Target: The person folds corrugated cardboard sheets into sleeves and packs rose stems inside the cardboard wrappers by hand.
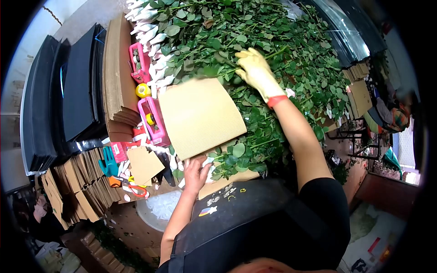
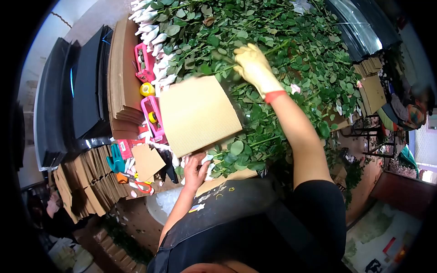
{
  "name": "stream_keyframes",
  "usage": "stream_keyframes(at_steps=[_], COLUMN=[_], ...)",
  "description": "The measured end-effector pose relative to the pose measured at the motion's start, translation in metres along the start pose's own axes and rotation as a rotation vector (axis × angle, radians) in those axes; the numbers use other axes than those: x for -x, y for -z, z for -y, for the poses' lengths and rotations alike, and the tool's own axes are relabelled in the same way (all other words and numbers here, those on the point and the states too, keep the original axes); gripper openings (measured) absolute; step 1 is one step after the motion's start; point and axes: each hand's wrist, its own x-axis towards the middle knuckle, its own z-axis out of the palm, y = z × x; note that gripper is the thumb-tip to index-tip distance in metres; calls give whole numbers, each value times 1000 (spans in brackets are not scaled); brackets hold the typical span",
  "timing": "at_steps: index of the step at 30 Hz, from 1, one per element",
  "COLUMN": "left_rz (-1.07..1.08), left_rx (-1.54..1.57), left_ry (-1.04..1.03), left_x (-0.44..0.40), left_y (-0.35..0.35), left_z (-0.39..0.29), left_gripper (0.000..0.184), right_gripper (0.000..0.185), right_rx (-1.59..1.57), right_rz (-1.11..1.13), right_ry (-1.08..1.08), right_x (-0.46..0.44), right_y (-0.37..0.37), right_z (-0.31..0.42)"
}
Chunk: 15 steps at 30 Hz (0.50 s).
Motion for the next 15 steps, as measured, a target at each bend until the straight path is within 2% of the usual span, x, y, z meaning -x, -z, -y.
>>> stream_keyframes(at_steps=[1,3,5,7,9,11,13,15], left_rz=[-23,-40,-22,-21,-14,-14,-30,-7], left_rx=[0,15,35,9,41,93,98,149], left_ry=[-21,-22,-44,-85,-28,8,56,74], left_x=[-3,-1,-4,-9,-5,-7,-9,-9], left_y=[0,-3,-1,1,2,2,0,-2], left_z=[-2,-1,-2,-1,-4,-6,-8,-4], left_gripper=[30,27,25,23,18,15,10,17], right_gripper=[20,20,24,30,36,33,28,26], right_rx=[-48,6,-289,-247,-686,-718,-633,-812], right_rz=[-85,558,225,-247,-176,-138,-246,-152], right_ry=[55,-415,-502,-425,-747,-602,-320,-369], right_x=[5,1,52,85,105,135,153,174], right_y=[20,51,34,45,103,117,130,128], right_z=[-1,2,-46,-60,-28,-23,6,30])
